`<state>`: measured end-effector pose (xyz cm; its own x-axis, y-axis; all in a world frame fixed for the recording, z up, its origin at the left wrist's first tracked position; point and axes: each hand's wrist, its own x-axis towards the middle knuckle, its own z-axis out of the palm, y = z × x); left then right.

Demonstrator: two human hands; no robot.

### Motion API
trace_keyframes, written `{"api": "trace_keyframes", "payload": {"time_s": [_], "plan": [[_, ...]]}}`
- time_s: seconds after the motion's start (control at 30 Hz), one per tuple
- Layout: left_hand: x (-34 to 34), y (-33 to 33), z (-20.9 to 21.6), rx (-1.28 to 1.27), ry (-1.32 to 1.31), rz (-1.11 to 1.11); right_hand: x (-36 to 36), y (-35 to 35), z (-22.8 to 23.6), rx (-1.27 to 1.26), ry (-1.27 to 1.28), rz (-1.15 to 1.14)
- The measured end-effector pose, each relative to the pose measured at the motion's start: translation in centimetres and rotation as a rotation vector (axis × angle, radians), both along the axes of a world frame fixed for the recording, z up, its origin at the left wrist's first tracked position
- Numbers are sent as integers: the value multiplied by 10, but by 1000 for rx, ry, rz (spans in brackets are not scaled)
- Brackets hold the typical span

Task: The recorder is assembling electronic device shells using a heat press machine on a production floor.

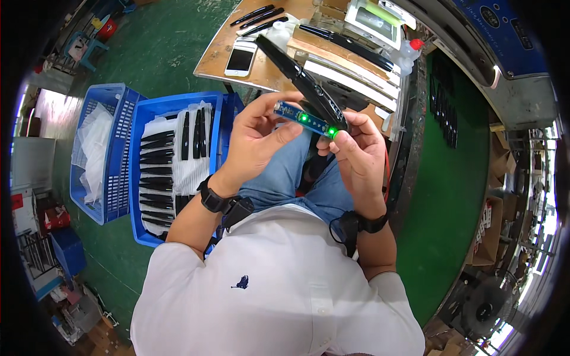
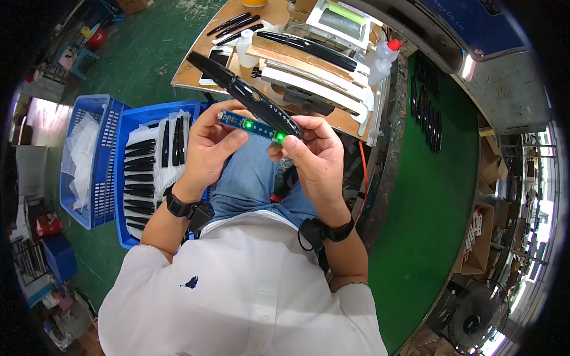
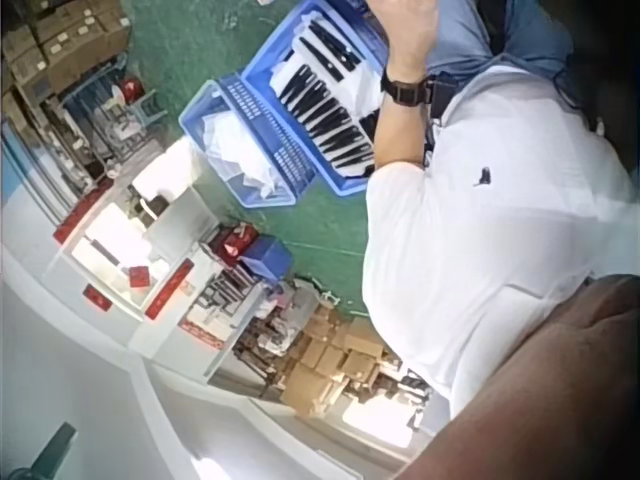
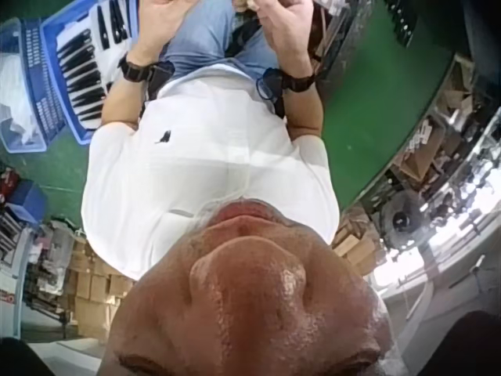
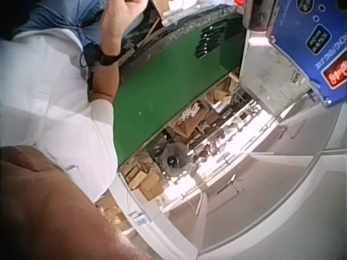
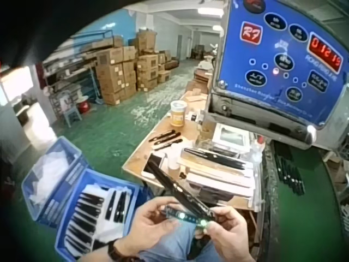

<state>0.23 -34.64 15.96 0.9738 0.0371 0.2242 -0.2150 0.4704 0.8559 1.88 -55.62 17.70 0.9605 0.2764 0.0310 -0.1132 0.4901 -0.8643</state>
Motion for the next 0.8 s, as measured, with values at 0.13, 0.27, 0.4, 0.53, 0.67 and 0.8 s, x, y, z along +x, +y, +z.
{"api": "trace_keyframes", "payload": {"time_s": [0.13, 0.27, 0.4, 0.53, 0.67, 0.8], "plan": [[2, -10, -2, -5, 4, -88, -1, 8, 2, 48, 28, -12], [3, -14, -3, -73, -9, -71, 1, 7, 1, 43, -8, -17], [3, -14, 0, -92, -23, -46, 2, -3, -1, 47, -61, -27], [-2, -13, 5, 34, 15, -87, -8, -8, -4, 42, -23, -16], [-7, -20, 11, 107, 7, -52, -15, -4, -9, 60, 31, 53], [-6, -24, 19, 172, -46, 25, -15, -1, -11, 133, 59, 135]]}}
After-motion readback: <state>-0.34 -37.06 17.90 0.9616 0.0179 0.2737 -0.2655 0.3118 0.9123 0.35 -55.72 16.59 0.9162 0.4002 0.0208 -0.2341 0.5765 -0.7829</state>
